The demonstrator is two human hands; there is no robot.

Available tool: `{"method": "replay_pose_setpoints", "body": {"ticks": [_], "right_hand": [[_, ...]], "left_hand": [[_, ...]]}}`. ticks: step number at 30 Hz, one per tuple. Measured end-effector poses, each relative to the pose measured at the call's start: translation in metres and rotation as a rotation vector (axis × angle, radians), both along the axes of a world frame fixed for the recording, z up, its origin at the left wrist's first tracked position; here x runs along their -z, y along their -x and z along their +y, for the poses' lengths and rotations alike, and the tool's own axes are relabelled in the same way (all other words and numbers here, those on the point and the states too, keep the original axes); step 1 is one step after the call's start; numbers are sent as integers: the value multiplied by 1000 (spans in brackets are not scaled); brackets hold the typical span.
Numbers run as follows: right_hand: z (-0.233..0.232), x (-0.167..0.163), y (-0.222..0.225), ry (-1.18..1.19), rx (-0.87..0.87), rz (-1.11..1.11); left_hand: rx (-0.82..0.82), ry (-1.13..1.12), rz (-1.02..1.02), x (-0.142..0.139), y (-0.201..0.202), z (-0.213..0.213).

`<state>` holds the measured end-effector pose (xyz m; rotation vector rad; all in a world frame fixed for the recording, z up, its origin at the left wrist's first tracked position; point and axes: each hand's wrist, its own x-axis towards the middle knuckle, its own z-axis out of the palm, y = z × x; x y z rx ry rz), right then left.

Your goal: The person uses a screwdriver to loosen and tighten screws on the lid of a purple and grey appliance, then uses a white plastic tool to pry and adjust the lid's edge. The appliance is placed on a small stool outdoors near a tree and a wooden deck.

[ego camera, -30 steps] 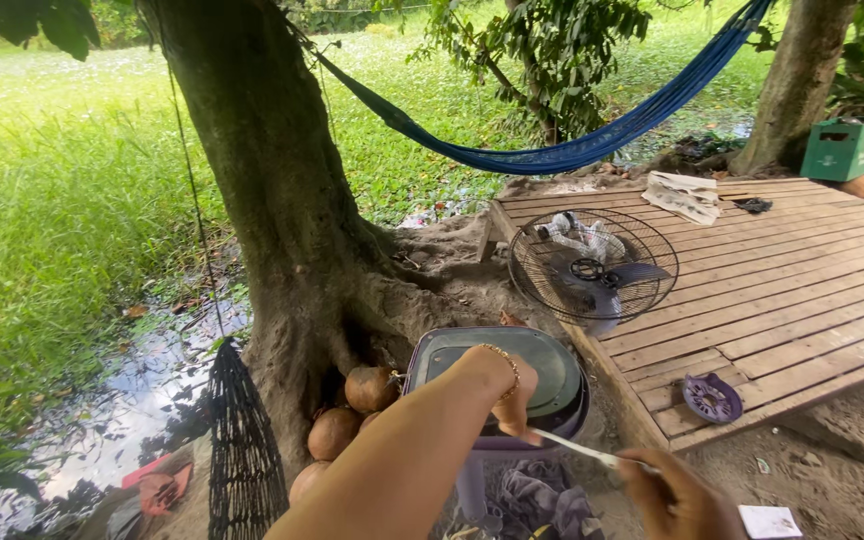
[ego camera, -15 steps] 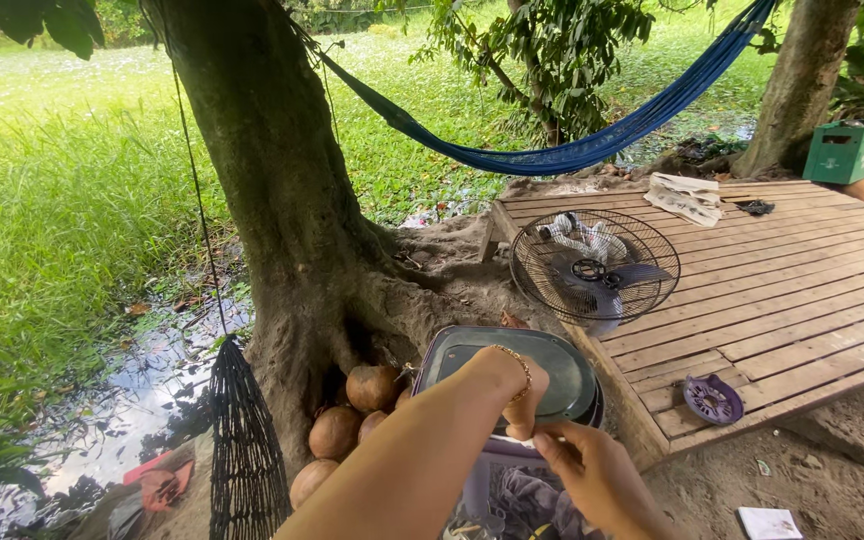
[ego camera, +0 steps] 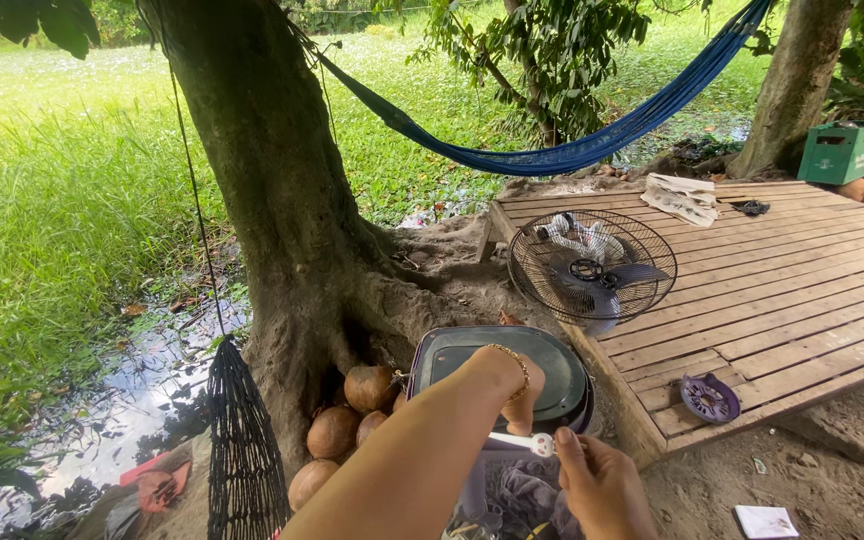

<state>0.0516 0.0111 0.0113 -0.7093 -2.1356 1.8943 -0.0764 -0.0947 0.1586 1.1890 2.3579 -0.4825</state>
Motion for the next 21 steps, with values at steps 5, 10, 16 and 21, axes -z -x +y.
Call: {"method": "replay_pose_setpoints", "body": {"ticks": [5,10,16,21], "right_hand": [[-9,-7,-29,-513,112,-120],[15,57,-16,-429,-156,241],[-23,117,-9,-129,-374,273],[21,77,-36,-118,-164,291]], "left_hand": [[39,2,10,4,1,3],[36,5,31,9,5,0],[39,8,35,10,5,1],[32,10,45,7,3,-3]]}}
